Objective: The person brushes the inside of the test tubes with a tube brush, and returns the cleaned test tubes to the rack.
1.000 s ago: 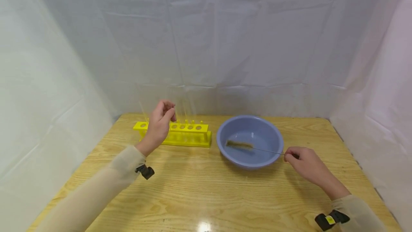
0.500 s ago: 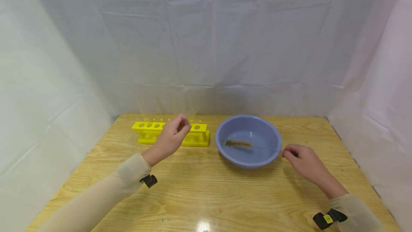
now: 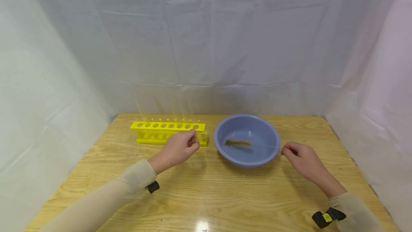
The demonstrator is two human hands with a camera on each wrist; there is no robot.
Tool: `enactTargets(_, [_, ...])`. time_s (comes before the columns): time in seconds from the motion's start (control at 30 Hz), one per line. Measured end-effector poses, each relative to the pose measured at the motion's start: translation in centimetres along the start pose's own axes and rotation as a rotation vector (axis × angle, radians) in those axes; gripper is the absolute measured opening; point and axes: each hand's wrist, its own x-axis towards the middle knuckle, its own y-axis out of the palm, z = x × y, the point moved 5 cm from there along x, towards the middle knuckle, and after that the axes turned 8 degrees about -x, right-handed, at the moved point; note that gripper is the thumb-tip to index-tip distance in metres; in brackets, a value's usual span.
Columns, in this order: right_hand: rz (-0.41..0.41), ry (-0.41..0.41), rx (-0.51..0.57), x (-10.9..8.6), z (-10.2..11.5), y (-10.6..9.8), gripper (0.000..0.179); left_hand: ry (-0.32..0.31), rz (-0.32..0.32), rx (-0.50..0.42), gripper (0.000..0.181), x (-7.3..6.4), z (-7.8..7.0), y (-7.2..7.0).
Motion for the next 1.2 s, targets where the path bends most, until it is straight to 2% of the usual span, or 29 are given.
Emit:
enactTargets(0.13, [-0.023, -0.017, 0.013, -0.1, 0.2, -0.1, 0.031, 0.018, 0.04, 0.065, 0.014, -0.1, -0.2, 0.8])
enactTargets(0.27, [-0.043, -0.042, 0.024, -0.1, 0.4, -0.2, 0.031, 0.029, 0.05, 0.119, 0.013, -0.1, -0.2, 1.5])
enactTargets(0.5, [-0.063, -0.051, 0.027, -0.2, 0.2, -0.4, 0.031, 0.018, 0.064, 0.152, 0.012, 0.2, 0.1, 2.4])
enactTargets(0.8, [-0.199, -0.079, 0.008, -0.6, 0.4, -1.1, 0.028, 0.024, 0.069, 0.203, 0.013, 0.9, -0.2, 3.1])
enactTargets(1.03, [-0.309, -0.053, 0.023, -0.7, 0.2, -2.1, 0.029, 0.03, 0.066, 0.229, 0.016, 1.7, -0.2, 3.3])
enactTargets(1.2, [-0.333, -0.048, 0.065, -0.7, 0.0, -2.5, 0.029, 0.044, 0.062, 0.252, 0.014, 2.2, -0.3, 3.3])
